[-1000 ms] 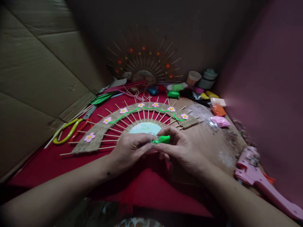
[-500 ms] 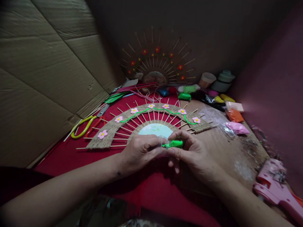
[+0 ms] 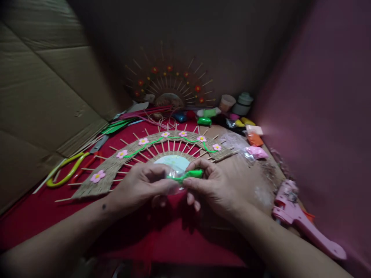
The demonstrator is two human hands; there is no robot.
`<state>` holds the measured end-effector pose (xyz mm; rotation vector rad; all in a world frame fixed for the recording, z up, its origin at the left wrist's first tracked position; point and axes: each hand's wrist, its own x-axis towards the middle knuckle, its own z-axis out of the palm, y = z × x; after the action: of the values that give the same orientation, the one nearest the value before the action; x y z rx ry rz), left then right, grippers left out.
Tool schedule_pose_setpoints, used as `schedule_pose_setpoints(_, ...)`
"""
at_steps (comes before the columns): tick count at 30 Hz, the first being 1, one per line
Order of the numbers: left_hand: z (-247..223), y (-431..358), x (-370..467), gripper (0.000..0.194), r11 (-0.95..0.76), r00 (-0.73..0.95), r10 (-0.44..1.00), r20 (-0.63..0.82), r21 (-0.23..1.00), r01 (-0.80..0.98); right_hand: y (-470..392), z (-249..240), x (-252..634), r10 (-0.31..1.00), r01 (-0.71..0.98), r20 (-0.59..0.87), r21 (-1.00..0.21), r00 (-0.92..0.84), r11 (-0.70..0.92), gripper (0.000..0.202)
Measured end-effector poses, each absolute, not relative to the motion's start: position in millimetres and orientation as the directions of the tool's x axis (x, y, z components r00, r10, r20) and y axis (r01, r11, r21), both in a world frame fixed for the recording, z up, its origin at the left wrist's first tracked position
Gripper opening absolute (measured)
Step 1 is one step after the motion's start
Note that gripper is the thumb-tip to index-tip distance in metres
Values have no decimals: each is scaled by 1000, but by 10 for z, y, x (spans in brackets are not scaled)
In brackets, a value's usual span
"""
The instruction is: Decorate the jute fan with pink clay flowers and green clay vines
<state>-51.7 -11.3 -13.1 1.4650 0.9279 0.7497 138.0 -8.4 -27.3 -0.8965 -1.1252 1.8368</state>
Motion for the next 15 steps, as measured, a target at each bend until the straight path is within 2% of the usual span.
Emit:
schedule_pose_setpoints(1, -105, -95, -553, 14, 100, 514, 848, -128, 992, 82, -51, -267, 1395, 897, -276, -151, -919, -415, -283, 27)
schedule_pose_setpoints(3, -64, -48, -618, 13, 174, 508, 854, -117, 982, -66, 25, -258, 1434, 938, -334, -140, -909, -317, -248, 27)
schedule_pose_setpoints(5, -44, 4, -658, 9, 166, 443, 895, -50, 959, -228, 85, -246, 1466, 965, -388, -138, -896, -222, -218, 28)
schedule_pose_setpoints(7, -48, 43, -671, 7, 149, 398, 917, -15, 939, -309, 108, -225, 1479, 970, -424, -134, -881, -204, -211, 31)
schedule_pose_setpoints(11, -113, 56, -653, 12, 207, 464, 884, -52, 934, -291, 78, -158, 1476, 974, -437, -77, -884, -212, -165, 28)
schedule_pose_setpoints(15, -189, 37, -633, 20, 213, 515, 856, -44, 938, -273, 85, -74, 1545, 993, -390, 36, -921, -114, -12, 26)
